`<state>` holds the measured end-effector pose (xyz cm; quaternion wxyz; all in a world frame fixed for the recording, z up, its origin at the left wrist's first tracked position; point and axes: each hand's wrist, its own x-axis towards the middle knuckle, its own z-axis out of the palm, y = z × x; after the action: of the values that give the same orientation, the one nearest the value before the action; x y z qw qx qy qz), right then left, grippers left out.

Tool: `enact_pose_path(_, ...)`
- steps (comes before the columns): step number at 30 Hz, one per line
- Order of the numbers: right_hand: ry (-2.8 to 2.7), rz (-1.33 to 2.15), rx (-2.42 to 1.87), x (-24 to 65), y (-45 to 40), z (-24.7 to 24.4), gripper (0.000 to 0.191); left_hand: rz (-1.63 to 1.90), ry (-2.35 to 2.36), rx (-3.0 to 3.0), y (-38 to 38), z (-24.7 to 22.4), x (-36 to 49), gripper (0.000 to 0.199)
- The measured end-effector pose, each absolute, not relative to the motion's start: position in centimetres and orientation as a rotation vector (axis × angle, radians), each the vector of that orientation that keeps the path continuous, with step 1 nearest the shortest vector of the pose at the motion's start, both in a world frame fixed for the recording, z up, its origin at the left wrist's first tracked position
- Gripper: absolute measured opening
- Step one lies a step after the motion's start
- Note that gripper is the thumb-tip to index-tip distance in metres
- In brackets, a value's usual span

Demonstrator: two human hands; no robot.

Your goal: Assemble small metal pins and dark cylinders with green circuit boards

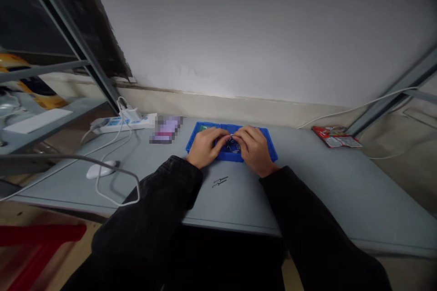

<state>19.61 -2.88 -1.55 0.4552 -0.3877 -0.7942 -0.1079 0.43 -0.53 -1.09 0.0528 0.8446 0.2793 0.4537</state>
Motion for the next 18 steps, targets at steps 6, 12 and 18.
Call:
enact_pose_path(6, -1.957, -0.266, -0.960, 19.53, -2.86, -1.63, 0.021, 1.378, 0.871, 2.557, -0.54, -1.11, 0.46, 0.020)
enact_pose_path(12, -1.960, -0.257, -0.939, 19.55, -2.84, -1.72, 0.019, 1.378, 0.864, 2.562, -0.49, -1.12, 0.45, 0.017)
enact_pose_path(18, -1.912, -0.287, -0.925, 19.49, -2.87, -1.75, 0.017, 1.357, 0.863, 2.577, -0.59, -0.98, 0.46, 0.019)
